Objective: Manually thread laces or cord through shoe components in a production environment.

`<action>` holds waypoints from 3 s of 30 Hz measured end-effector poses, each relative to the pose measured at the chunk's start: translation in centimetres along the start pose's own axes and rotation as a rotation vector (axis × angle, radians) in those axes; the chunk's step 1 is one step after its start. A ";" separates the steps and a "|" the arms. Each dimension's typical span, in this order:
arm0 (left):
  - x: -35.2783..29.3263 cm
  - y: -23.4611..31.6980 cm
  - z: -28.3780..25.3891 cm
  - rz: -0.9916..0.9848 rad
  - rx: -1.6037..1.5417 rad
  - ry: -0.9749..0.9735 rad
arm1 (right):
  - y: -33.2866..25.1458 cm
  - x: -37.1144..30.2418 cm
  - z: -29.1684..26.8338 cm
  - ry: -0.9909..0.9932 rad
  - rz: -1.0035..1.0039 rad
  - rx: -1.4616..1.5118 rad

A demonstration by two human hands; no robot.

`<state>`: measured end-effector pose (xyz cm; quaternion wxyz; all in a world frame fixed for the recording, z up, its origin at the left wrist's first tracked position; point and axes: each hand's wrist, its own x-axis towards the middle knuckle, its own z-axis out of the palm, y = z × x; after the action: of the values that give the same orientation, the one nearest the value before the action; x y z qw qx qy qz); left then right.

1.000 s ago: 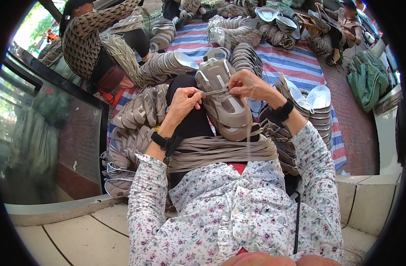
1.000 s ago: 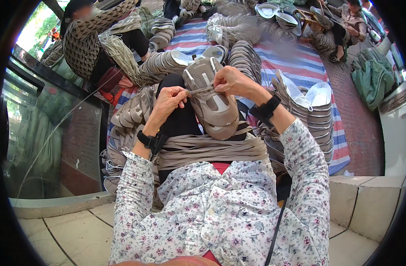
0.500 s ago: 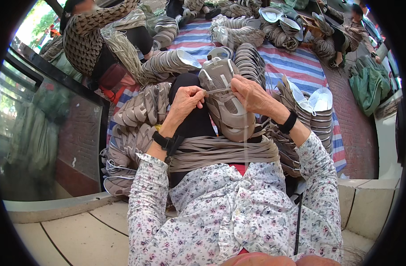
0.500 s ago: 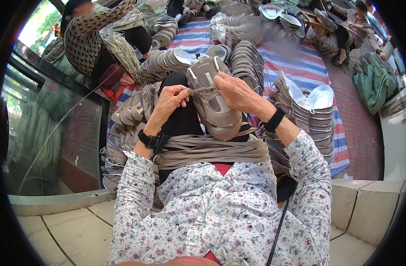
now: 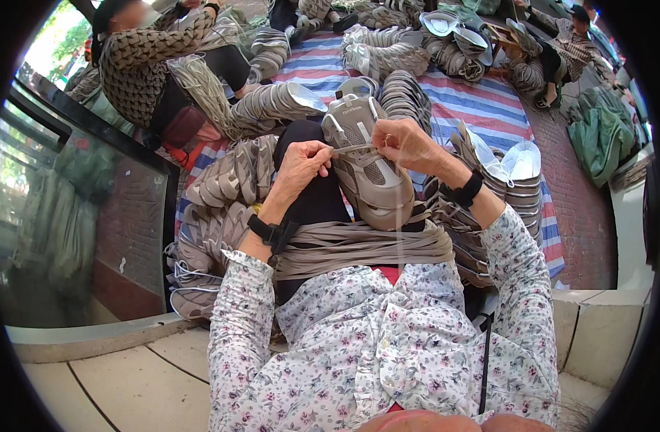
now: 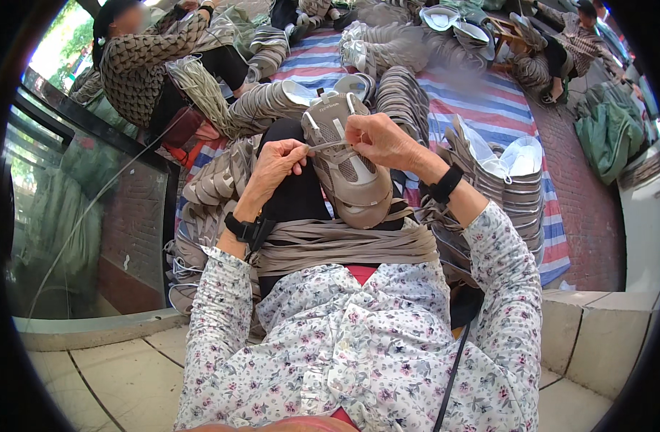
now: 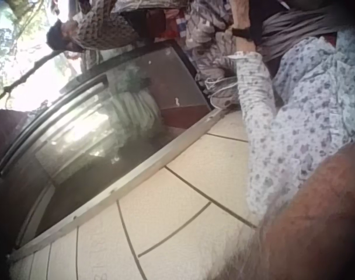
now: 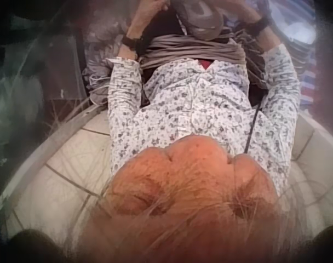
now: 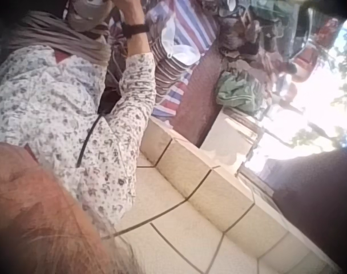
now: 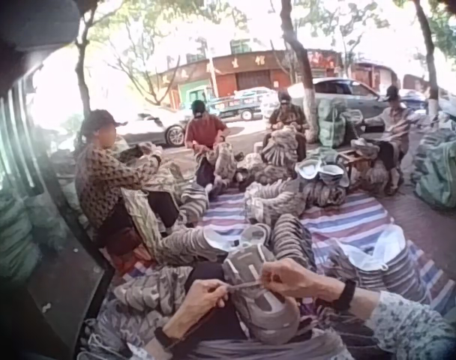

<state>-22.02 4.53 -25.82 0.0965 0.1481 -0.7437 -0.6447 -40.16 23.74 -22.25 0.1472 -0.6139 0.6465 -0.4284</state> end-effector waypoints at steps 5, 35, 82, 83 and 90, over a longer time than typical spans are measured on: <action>0.1 -0.1 0.0 -0.012 -0.016 -0.006 | -0.6 0.1 0.2 0.018 -0.247 -0.357; -3.5 0.2 -2.3 0.099 0.255 0.183 | 0.5 -1.1 -0.4 0.130 0.376 0.533; -13.0 1.0 -20.5 0.210 -1.199 0.272 | 3.5 -1.5 -3.4 0.089 0.159 -0.054; -13.8 0.7 -21.3 0.222 -1.211 0.258 | 3.6 -1.6 -3.4 0.089 0.159 -0.053; -19.9 -1.7 -27.4 0.170 -1.325 0.470 | 8.5 -3.6 -5.9 0.182 0.234 -0.511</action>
<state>6.00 -14.34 -22.46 0.3742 0.1347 -0.1632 -0.9029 -49.35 28.26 -26.24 -0.0223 -0.5113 0.8104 -0.2853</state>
